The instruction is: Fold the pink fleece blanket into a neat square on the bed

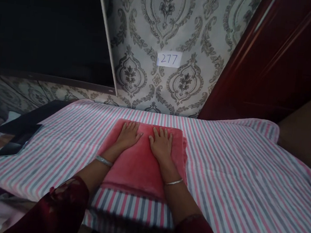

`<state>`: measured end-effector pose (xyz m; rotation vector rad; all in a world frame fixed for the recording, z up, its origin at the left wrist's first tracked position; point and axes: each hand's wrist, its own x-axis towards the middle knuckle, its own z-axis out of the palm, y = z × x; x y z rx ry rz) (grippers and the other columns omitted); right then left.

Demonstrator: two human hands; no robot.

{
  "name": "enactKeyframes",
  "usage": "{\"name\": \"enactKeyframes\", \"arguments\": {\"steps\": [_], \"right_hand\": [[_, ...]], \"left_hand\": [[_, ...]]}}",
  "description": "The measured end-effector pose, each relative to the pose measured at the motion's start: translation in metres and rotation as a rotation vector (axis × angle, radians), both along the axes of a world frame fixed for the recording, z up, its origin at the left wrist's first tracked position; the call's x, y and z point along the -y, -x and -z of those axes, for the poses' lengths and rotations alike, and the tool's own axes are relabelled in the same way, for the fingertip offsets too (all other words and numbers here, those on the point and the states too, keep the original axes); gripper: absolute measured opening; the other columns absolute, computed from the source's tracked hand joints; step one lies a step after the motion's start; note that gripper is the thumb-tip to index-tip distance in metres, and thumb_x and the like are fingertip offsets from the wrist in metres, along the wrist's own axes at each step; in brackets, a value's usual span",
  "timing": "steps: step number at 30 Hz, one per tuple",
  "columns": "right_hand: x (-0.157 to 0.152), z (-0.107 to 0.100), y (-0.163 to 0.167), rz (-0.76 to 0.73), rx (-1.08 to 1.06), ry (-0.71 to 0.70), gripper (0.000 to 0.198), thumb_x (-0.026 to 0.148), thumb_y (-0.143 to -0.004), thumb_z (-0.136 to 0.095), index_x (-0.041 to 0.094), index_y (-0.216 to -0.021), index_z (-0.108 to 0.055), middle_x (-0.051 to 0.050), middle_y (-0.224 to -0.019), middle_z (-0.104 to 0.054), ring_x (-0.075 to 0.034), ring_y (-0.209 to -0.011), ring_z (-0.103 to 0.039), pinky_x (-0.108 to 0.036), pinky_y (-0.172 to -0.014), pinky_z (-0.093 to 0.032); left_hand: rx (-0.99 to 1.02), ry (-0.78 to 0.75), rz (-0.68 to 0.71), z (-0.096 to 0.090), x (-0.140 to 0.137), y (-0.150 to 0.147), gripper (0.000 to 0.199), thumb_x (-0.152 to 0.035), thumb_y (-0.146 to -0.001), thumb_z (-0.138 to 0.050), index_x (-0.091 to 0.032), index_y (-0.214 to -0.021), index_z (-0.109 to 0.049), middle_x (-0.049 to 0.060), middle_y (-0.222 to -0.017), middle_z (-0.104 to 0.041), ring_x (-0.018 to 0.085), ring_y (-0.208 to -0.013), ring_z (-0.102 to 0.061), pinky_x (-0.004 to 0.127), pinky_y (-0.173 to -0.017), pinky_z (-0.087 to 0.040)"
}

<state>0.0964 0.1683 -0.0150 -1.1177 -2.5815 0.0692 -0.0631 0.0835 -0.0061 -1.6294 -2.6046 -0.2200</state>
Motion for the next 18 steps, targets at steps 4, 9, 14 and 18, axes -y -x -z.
{"name": "enactKeyframes", "arguments": {"steps": [4, 9, 14, 18], "right_hand": [[0.003, -0.002, 0.001, 0.003, -0.009, 0.002, 0.053, 0.041, -0.106, -0.037, 0.021, -0.154, -0.048, -0.012, -0.16, -0.045, -0.033, -0.148, -0.035, -0.058, -0.121, -0.021], [0.005, -0.014, 0.0, 0.011, 0.019, 0.035, 0.054, 0.042, -0.107, -0.038, 0.023, -0.156, -0.046, -0.012, -0.161, -0.043, -0.032, -0.149, -0.035, -0.057, -0.122, -0.02], [-0.01, -0.028, -0.016, 0.053, 0.05, 0.043, 0.053, 0.044, -0.107, -0.035, 0.021, -0.153, -0.05, -0.013, -0.159, -0.045, -0.034, -0.149, -0.033, -0.062, -0.122, -0.017], [-0.026, -0.021, -0.028, 0.153, 0.003, 0.079, 0.052, 0.044, -0.107, -0.032, 0.021, -0.15, -0.052, -0.013, -0.159, -0.044, -0.036, -0.148, -0.032, -0.065, -0.115, -0.027]], "left_hand": [[-0.004, -0.013, 0.002, -0.001, 0.002, 0.001, 0.069, -0.048, -0.103, -0.032, -0.007, -0.158, -0.035, 0.02, -0.163, -0.037, 0.032, -0.154, -0.029, 0.052, -0.128, -0.014], [-0.025, -0.038, 0.019, -0.007, 0.005, -0.002, 0.065, -0.044, -0.102, -0.034, -0.008, -0.156, -0.038, 0.02, -0.161, -0.041, 0.031, -0.153, -0.032, 0.051, -0.127, -0.015], [-0.04, -0.017, 0.02, -0.021, 0.005, 0.006, 0.066, -0.048, -0.102, -0.033, -0.01, -0.155, -0.041, 0.022, -0.16, -0.042, 0.033, -0.151, -0.034, 0.057, -0.126, -0.014], [-0.002, 0.035, -0.102, -0.028, 0.016, 0.033, 0.064, -0.053, -0.101, -0.032, -0.019, -0.154, -0.043, 0.018, -0.165, -0.035, 0.038, -0.154, -0.026, 0.068, -0.121, -0.014]]}}
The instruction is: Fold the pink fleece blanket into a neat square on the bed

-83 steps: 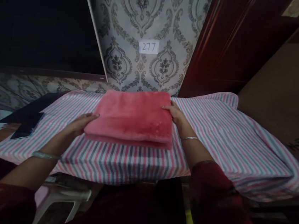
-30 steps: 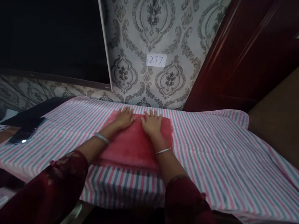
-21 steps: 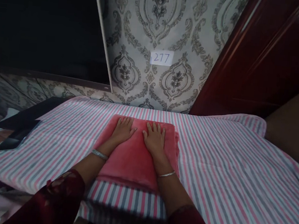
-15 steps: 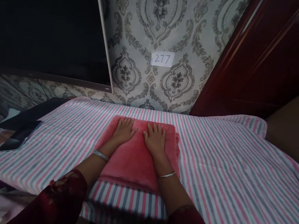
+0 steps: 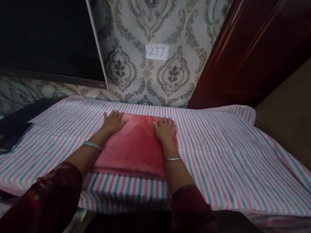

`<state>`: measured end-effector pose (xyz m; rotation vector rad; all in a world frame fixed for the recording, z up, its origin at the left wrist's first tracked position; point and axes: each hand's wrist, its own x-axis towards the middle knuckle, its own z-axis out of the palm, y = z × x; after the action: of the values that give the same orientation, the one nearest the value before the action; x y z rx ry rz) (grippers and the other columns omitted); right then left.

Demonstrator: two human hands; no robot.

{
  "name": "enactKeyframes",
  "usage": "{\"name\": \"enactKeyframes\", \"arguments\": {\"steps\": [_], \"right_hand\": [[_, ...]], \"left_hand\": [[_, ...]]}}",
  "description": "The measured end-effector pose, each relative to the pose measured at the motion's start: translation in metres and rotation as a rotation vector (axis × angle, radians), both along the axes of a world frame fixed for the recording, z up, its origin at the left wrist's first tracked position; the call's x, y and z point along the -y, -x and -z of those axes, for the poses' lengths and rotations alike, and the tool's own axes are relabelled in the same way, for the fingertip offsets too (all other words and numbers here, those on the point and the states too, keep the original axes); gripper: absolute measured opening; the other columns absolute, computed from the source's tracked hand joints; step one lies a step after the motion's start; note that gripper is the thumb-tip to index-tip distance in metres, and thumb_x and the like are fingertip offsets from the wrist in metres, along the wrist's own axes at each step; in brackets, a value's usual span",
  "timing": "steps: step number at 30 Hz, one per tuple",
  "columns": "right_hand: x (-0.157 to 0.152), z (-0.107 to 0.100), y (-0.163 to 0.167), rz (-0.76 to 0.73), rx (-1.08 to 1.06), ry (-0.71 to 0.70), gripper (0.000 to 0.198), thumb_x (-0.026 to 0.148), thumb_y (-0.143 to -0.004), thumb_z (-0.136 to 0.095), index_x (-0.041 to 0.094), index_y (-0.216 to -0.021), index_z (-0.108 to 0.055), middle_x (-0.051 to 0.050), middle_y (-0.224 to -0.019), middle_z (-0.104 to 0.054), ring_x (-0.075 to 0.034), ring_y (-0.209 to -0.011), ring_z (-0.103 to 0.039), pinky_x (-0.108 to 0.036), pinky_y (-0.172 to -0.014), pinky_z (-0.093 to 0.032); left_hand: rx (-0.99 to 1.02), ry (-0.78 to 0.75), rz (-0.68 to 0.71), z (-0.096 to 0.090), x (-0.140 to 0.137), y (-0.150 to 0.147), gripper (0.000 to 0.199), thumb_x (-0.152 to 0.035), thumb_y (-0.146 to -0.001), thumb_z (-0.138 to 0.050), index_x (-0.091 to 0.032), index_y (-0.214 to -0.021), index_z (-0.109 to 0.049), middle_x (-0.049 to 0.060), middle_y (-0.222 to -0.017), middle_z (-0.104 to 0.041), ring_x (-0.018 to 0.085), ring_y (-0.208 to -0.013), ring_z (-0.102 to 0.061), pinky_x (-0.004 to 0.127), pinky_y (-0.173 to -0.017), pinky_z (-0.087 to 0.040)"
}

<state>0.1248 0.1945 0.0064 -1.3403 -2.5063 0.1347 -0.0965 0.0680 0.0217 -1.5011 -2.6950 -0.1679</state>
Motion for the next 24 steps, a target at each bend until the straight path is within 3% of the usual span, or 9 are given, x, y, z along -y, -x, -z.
{"name": "enactKeyframes", "arguments": {"steps": [2, 5, 8, 14, 20, 24], "right_hand": [[-0.004, 0.007, -0.001, 0.005, -0.035, -0.012, 0.053, 0.045, -0.107, -0.031, 0.021, -0.149, -0.054, -0.014, -0.159, -0.044, -0.036, -0.147, -0.031, -0.064, -0.113, -0.03], [-0.007, 0.017, -0.001, 0.004, -0.063, -0.039, 0.055, 0.047, -0.107, -0.031, 0.018, -0.146, -0.056, -0.015, -0.157, -0.047, -0.038, -0.146, -0.031, -0.063, -0.112, -0.03], [-0.007, 0.021, -0.001, -0.016, -0.096, -0.041, 0.056, 0.048, -0.106, -0.03, 0.019, -0.146, -0.056, -0.015, -0.152, -0.051, -0.037, -0.145, -0.032, -0.062, -0.112, -0.031], [-0.009, 0.022, -0.004, -0.012, -0.1, -0.036, 0.055, 0.048, -0.107, -0.029, 0.02, -0.146, -0.055, -0.014, -0.153, -0.051, -0.036, -0.146, -0.032, -0.06, -0.112, -0.032], [-0.001, 0.011, 0.002, 0.014, -0.069, -0.002, 0.052, 0.046, -0.107, -0.033, 0.022, -0.147, -0.055, -0.012, -0.153, -0.051, -0.036, -0.146, -0.031, -0.059, -0.115, -0.03], [0.001, -0.001, 0.0, -0.004, -0.121, 0.053, 0.049, 0.041, -0.104, -0.042, 0.023, -0.148, -0.054, -0.01, -0.16, -0.044, -0.035, -0.151, -0.026, -0.059, -0.119, -0.025]], "left_hand": [[0.1, -0.012, -0.092, 0.002, 0.008, 0.011, 0.067, -0.055, -0.101, -0.03, -0.019, -0.158, -0.037, 0.02, -0.166, -0.032, 0.041, -0.149, -0.034, 0.065, -0.116, -0.028], [0.168, -0.074, -0.147, 0.009, 0.016, 0.017, 0.07, -0.055, -0.101, -0.028, -0.017, -0.159, -0.033, 0.024, -0.155, -0.045, 0.042, -0.135, -0.051, 0.057, -0.105, -0.044], [0.135, -0.108, -0.136, 0.014, 0.018, 0.016, 0.068, -0.055, -0.101, -0.028, -0.017, -0.157, -0.036, 0.023, -0.147, -0.052, 0.042, -0.132, -0.053, 0.057, -0.105, -0.044], [0.138, -0.096, -0.137, 0.015, 0.015, 0.019, 0.069, -0.054, -0.101, -0.027, -0.015, -0.157, -0.037, 0.023, -0.149, -0.051, 0.04, -0.135, -0.051, 0.056, -0.108, -0.042], [0.14, -0.117, -0.141, 0.012, 0.014, 0.02, 0.071, -0.055, -0.1, -0.03, -0.014, -0.157, -0.038, 0.025, -0.148, -0.052, 0.041, -0.132, -0.054, 0.057, -0.104, -0.045], [0.142, -0.253, -0.095, 0.004, 0.015, 0.019, 0.07, -0.055, -0.099, -0.035, -0.012, -0.154, -0.042, 0.028, -0.143, -0.055, 0.041, -0.13, -0.057, 0.06, -0.105, -0.044]]}}
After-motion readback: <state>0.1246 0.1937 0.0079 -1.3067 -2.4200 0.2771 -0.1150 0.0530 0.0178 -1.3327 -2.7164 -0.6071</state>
